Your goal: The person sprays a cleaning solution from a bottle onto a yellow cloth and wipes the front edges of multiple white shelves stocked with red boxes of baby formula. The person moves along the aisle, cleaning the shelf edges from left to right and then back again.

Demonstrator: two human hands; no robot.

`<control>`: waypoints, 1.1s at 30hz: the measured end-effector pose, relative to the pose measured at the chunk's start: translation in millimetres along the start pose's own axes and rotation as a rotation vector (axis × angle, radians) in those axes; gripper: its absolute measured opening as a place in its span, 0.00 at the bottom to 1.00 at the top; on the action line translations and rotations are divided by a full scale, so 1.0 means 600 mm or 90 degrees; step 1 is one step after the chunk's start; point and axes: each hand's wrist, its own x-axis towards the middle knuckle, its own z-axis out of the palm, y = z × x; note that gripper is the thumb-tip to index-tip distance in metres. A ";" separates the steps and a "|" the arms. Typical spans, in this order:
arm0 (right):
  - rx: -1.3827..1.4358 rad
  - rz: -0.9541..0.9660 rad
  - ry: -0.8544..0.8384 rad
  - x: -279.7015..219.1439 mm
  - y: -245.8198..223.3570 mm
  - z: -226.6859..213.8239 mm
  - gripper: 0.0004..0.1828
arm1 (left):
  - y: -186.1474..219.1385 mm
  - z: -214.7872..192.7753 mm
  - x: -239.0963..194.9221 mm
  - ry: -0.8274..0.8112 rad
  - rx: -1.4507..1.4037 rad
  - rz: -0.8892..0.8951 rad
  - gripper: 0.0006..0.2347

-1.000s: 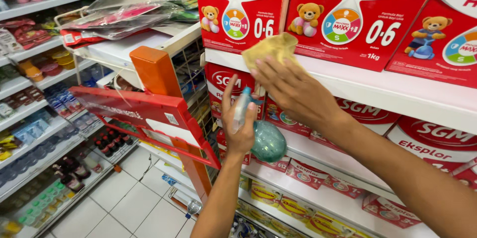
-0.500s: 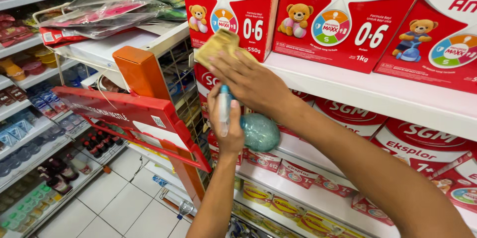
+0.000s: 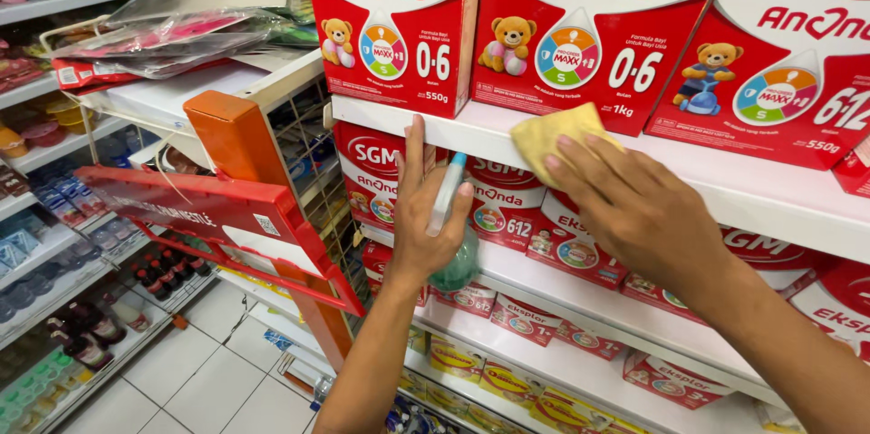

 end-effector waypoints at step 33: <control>-0.056 -0.053 0.086 0.138 -0.081 0.135 0.38 | 0.019 -0.012 -0.010 0.050 0.084 0.027 0.10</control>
